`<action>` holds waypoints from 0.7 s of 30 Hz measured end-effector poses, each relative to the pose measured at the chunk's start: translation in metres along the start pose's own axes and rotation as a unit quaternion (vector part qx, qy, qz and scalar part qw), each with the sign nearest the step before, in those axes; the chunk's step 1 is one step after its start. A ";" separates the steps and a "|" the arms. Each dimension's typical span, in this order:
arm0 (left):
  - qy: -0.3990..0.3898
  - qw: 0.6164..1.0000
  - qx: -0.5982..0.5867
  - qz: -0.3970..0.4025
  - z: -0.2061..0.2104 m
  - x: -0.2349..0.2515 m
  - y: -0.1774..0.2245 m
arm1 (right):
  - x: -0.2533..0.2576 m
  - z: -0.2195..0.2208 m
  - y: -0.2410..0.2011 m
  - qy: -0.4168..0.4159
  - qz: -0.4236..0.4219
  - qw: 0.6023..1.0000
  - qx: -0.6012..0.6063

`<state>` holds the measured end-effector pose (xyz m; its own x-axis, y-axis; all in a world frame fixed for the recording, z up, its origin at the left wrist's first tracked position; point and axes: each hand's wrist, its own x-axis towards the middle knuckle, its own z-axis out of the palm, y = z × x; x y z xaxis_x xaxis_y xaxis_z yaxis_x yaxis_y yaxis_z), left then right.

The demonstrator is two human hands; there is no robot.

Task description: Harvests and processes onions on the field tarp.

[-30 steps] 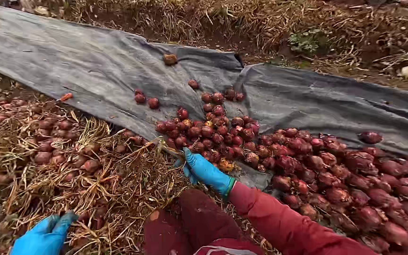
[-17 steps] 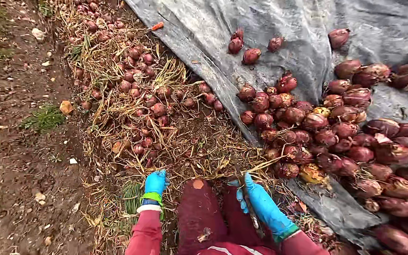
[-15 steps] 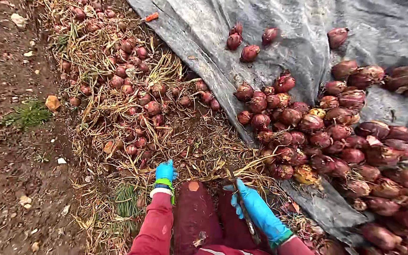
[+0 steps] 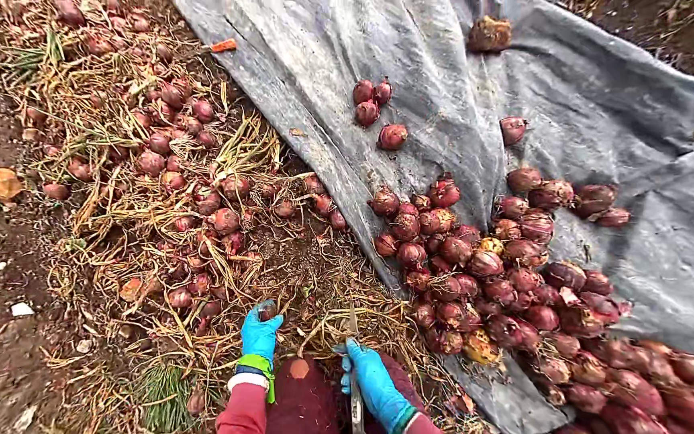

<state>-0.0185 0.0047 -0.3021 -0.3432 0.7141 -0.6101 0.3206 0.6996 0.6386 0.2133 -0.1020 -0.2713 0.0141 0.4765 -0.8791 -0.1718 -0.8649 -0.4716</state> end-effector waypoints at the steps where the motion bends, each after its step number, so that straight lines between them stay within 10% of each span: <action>1: -0.024 0.998 -0.044 0.030 -0.007 -0.016 0.014 | 0.002 0.001 -0.001 -0.013 0.017 1.000 0.015; 8: -0.262 0.903 0.253 0.227 -0.049 -0.120 0.086 | -0.061 0.018 -0.049 -0.169 -0.217 0.960 -0.057; 12: -0.250 0.823 0.427 0.277 -0.079 -0.168 0.098 | -0.100 0.007 -0.044 -0.152 -0.240 0.939 -0.192; 17: -0.192 0.859 0.391 0.269 -0.078 -0.235 0.076 | -0.124 0.003 0.010 -0.178 -0.273 0.918 -0.228; 21: -0.247 0.754 0.543 0.276 -0.067 -0.283 0.093 | -0.140 -0.008 0.033 -0.202 -0.313 0.896 -0.242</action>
<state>0.0495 -0.1342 -0.0385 0.3919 0.6376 -0.6632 0.9196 -0.2926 0.2622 0.2133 -0.1982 -0.1644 -0.4163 0.8257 -0.3807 0.1942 -0.3283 -0.9244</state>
